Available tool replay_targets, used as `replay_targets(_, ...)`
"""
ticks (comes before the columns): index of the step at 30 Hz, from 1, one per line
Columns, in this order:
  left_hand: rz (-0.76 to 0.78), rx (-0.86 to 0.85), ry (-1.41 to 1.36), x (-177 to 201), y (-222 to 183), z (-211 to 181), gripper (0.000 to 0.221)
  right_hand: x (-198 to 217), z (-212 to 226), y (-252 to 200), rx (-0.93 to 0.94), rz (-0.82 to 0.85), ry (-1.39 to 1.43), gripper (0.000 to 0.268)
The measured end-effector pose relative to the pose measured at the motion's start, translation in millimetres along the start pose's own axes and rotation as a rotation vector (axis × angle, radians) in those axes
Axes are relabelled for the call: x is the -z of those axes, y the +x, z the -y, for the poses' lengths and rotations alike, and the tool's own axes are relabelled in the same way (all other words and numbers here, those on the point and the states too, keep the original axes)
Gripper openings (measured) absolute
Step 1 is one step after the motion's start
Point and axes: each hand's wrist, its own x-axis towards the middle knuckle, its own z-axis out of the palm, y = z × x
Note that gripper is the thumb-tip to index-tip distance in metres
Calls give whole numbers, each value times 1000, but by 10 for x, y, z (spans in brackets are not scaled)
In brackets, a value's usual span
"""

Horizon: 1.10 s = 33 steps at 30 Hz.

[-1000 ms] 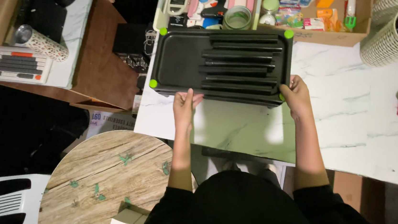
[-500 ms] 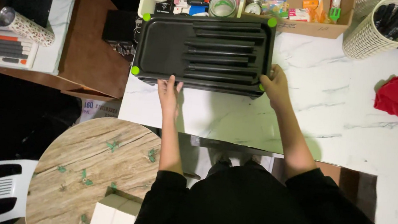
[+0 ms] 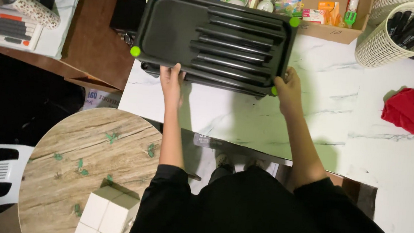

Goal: The recorder organizes notebooks and boxes, wipes a table, and then assembles a small plastic shelf unit.

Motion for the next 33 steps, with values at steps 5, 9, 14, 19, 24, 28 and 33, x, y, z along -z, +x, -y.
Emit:
replay_targets(5,55,14,8,-423,-453,-117,34,482,298,-291,1,-48,-21,36)
replay_targets(9,185,107,-144,-502,-811,402,18,1228,477,-613,32,-92,-106,36)
replay_targets(14,383,178,70,-1052,-1358,555,26,2222,708,-1249,-22,-208,16,32)
replay_targets(19,616,153,149,-1702,-1830,604,21,3115,612,-1839,-102,-352,39,33)
replay_targets(24,689,191,473,-2045,-2190,574,28,3420,722,-2185,-197,-427,-14,35)
replay_targets(28,716,227,565,-1943,-2323,982,26,3732,550,-2300,-176,-380,-16,37)
replay_targets(33,677,109,835,-1407,-2405,1565,38,3712,607,-2225,-149,-243,-146,50)
